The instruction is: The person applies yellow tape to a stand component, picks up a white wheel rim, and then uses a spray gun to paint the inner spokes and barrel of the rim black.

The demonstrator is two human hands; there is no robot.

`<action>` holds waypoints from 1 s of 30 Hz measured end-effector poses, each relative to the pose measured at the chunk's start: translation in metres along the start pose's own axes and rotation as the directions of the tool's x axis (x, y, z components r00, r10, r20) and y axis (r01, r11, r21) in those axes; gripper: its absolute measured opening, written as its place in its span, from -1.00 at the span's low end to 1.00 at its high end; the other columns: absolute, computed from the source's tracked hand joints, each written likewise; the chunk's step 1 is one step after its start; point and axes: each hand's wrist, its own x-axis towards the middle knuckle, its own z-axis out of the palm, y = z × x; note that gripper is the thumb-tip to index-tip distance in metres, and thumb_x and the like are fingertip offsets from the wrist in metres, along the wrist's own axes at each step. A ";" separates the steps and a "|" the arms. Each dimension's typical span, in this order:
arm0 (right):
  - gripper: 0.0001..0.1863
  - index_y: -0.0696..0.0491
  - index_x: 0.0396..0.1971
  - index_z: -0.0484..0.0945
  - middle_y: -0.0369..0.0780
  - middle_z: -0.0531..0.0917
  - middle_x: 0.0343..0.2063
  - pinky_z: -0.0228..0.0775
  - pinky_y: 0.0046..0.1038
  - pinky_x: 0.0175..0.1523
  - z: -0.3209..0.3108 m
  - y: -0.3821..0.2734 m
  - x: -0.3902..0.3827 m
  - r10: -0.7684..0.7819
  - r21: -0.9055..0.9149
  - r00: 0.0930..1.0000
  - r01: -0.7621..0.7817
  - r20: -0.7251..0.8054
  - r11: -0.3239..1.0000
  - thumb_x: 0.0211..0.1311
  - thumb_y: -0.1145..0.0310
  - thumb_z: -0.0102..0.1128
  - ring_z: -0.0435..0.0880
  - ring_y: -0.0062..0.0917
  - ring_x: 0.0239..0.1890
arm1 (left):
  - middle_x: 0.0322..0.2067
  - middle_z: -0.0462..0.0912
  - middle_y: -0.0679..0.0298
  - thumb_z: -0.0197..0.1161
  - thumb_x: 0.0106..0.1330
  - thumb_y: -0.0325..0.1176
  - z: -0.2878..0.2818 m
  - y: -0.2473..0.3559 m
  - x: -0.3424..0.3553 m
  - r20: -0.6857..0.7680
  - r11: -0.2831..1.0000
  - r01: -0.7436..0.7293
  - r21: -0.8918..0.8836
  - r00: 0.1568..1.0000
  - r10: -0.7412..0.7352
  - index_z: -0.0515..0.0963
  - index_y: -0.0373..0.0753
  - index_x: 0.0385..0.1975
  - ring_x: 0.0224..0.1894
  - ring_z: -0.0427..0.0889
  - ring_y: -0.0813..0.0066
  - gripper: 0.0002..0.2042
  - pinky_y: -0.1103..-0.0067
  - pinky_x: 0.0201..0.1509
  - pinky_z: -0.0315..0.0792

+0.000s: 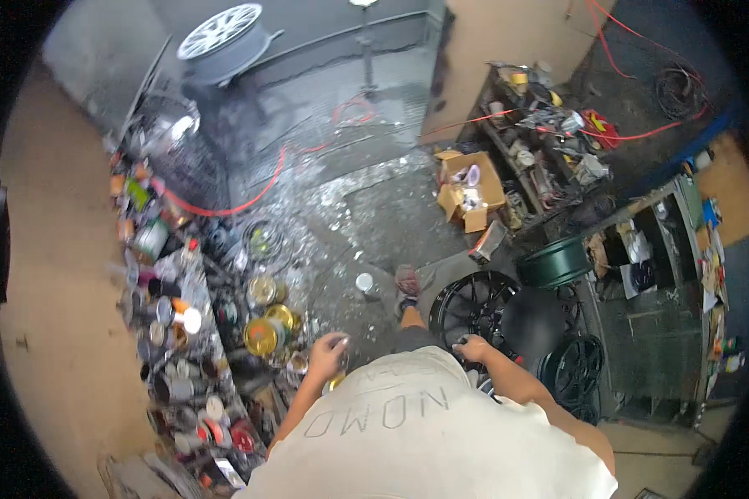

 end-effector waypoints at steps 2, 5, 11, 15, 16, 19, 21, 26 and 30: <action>-0.57 0.19 -0.07 0.64 -0.19 0.76 -0.32 0.52 -0.42 -0.36 -0.028 -0.010 0.041 0.037 -0.070 0.997 -0.032 0.072 0.997 0.30 0.11 0.30 0.69 -0.50 -0.42 | -0.33 0.75 0.18 0.31 0.33 -0.30 -0.005 -0.010 0.032 -0.032 0.997 0.054 0.057 0.998 -0.052 0.67 -0.31 -0.15 -0.27 0.69 0.46 -0.77 0.49 -0.14 0.53; -0.56 0.17 -0.10 0.66 -0.18 0.77 -0.32 0.54 -0.42 -0.36 -0.081 -0.039 0.100 -0.008 -0.211 0.997 0.023 0.073 0.977 0.30 0.07 0.28 0.71 -0.47 -0.41 | -0.32 0.76 0.08 0.30 0.33 -0.24 -0.020 -0.043 0.076 -0.068 0.943 0.076 0.323 0.996 -0.057 0.68 -0.33 -0.15 -0.27 0.73 0.35 -0.73 0.45 -0.14 0.54; -0.45 0.21 -0.13 0.66 -0.10 0.76 -0.35 0.58 -0.33 -0.26 -0.232 -0.137 0.245 -0.079 -0.266 0.995 0.061 -0.058 0.962 0.28 -0.05 0.23 0.75 -0.40 -0.36 | -0.30 0.76 0.02 0.30 0.31 -0.18 -0.102 -0.129 0.140 0.009 0.745 0.212 0.632 0.960 -0.280 0.67 -0.32 -0.11 -0.25 0.74 0.27 -0.67 0.40 -0.13 0.55; -0.55 0.21 -0.18 0.64 -0.21 0.74 -0.42 0.53 -0.41 -0.17 -0.320 -0.217 0.299 -0.168 0.092 0.905 0.220 -0.391 0.971 0.31 0.05 0.26 0.70 -0.49 -0.39 | -0.30 0.76 0.01 0.31 0.31 -0.17 -0.131 -0.079 0.224 0.080 0.683 0.110 0.722 0.968 -0.240 0.67 -0.32 -0.09 -0.25 0.74 0.25 -0.66 0.38 -0.13 0.55; -0.58 0.20 -0.19 0.64 -0.22 0.73 -0.43 0.53 -0.41 -0.19 -0.341 -0.253 0.305 -0.180 0.185 0.908 0.264 -0.379 0.947 0.31 0.07 0.26 0.69 -0.51 -0.40 | -0.30 0.76 0.01 0.31 0.31 -0.17 -0.133 -0.072 0.249 0.095 0.682 0.077 0.727 0.973 -0.211 0.67 -0.31 -0.08 -0.25 0.74 0.25 -0.66 0.38 -0.13 0.55; -0.64 0.17 -0.22 0.64 -0.25 0.71 -0.46 0.50 -0.40 -0.24 -0.380 -0.341 0.307 -0.214 0.370 0.921 0.333 -0.327 0.867 0.31 0.11 0.27 0.65 -0.57 -0.43 | -0.30 0.76 0.00 0.31 0.30 -0.17 -0.138 -0.062 0.323 0.171 0.658 -0.067 0.750 0.981 -0.095 0.67 -0.31 -0.07 -0.26 0.74 0.23 -0.65 0.37 -0.13 0.56; -0.65 0.15 -0.24 0.65 -0.27 0.69 -0.48 0.48 -0.40 -0.28 -0.378 -0.357 0.330 -0.198 0.402 0.927 0.322 -0.320 0.857 0.31 0.12 0.27 0.62 -0.58 -0.45 | -0.30 0.75 0.00 0.32 0.30 -0.16 -0.140 -0.057 0.392 0.300 0.564 -0.265 0.782 0.953 0.033 0.66 -0.31 -0.05 -0.26 0.74 0.22 -0.64 0.36 -0.12 0.56; -0.58 0.14 -0.15 0.61 -0.23 0.65 -0.55 0.43 -0.39 -0.40 -0.344 -0.261 0.413 -0.047 0.095 0.947 0.081 -0.318 0.992 0.29 0.05 0.27 0.57 -0.50 -0.56 | -0.26 0.75 -0.04 0.31 0.32 -0.09 -0.110 0.091 0.574 0.123 0.872 0.209 0.442 0.949 -0.290 0.63 -0.37 -0.02 -0.30 0.74 0.14 -0.56 0.35 -0.11 0.57; -0.51 0.10 0.05 0.53 -0.24 0.63 -0.51 0.45 -0.39 -0.48 -0.360 -0.263 0.411 0.190 0.168 0.972 -0.166 -0.135 0.972 0.25 0.10 0.32 0.59 -0.48 -0.58 | -0.22 0.75 -0.06 0.30 0.32 -0.11 -0.150 0.085 0.721 0.135 0.819 0.166 0.549 0.949 -0.283 0.63 -0.39 -0.03 -0.24 0.75 0.16 -0.57 0.36 -0.09 0.56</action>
